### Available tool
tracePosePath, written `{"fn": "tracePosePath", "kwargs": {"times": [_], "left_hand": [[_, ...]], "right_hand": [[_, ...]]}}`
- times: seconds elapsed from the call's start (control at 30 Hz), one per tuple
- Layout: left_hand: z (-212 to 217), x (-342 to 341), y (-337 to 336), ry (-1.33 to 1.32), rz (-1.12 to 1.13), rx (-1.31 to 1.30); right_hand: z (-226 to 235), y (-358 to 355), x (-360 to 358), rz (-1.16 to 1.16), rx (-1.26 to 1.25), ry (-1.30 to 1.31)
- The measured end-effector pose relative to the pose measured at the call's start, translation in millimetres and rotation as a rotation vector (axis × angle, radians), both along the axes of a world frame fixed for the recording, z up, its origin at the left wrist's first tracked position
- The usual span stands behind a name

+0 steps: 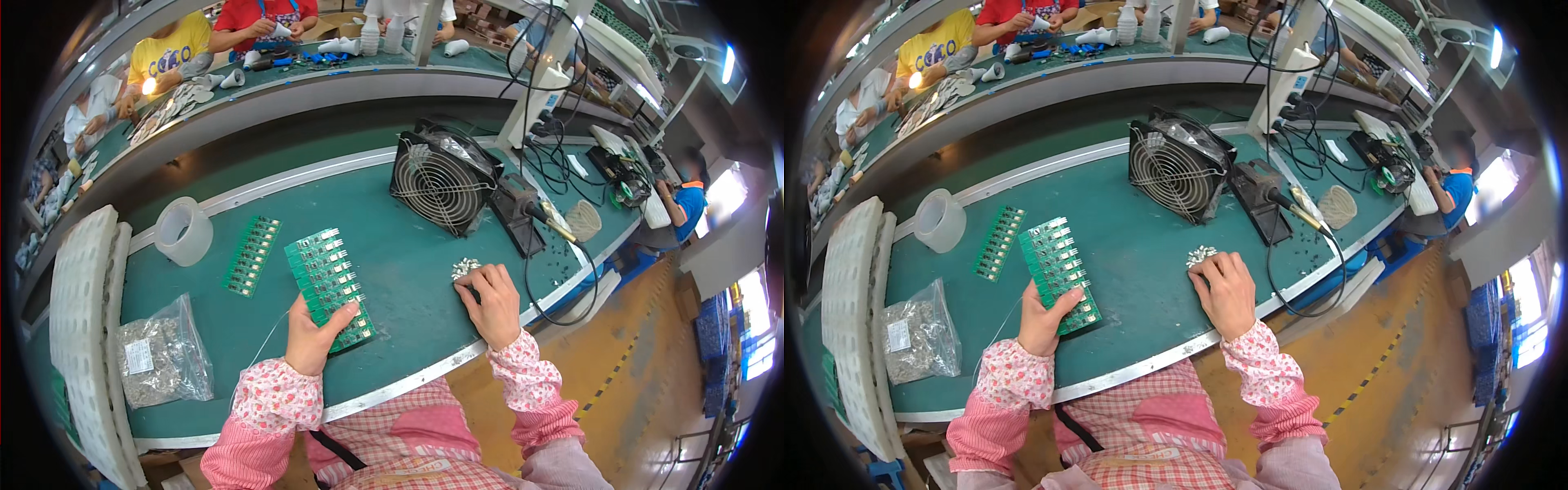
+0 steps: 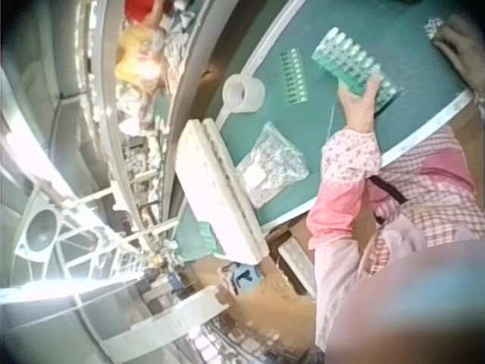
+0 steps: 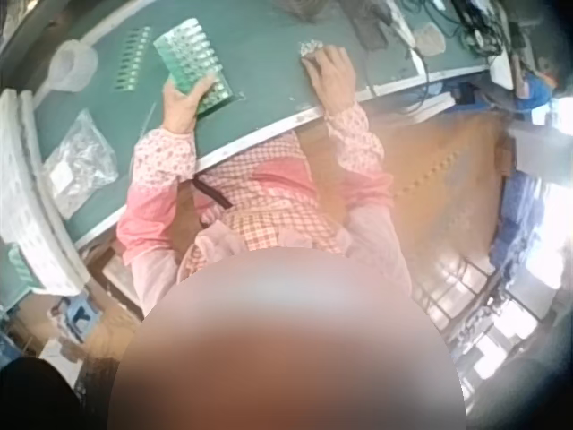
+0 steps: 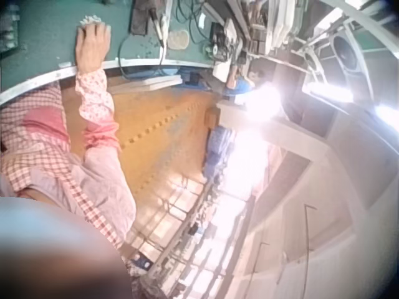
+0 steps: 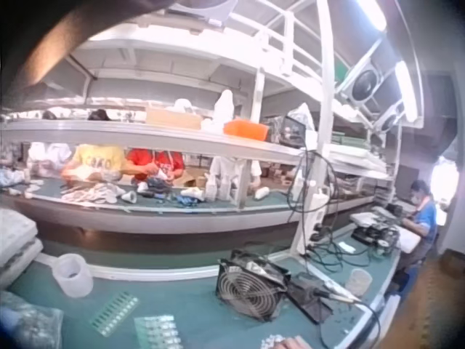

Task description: The person solders electronic components onto a green PCB strip using a soldering iron and solder wire.

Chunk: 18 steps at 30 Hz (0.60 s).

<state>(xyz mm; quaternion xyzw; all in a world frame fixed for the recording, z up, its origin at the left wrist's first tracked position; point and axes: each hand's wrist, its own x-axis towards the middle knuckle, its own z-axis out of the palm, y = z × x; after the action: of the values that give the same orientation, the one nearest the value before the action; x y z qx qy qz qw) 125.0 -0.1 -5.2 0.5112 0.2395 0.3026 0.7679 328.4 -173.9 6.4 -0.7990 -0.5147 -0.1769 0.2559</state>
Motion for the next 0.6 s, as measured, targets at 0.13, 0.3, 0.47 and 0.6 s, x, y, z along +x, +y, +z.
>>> {"fn": "tracePosePath", "kwargs": {"times": [0.13,0.3,0.47,0.6], "left_hand": [[-0.1,2.6,-1.9,-0.015,-0.013,0.028],[6.1,0.3,-2.3,0.005,-0.032,0.021],[3.5,0.4,-0.7,-0.01,-0.018,0.076],[3.9,-1.9,0.1,0.002,-0.027,0.073]], "right_hand": [[2.6,10.8,-21.3,0.144,0.162,0.422],[6.9,35.7,-45.3,0.215,0.136,0.871],[-1.1,50.8,-49.7,0.238,0.094,0.433],[-6.9,51.0,-50.0,0.24,0.012,0.229]]}}
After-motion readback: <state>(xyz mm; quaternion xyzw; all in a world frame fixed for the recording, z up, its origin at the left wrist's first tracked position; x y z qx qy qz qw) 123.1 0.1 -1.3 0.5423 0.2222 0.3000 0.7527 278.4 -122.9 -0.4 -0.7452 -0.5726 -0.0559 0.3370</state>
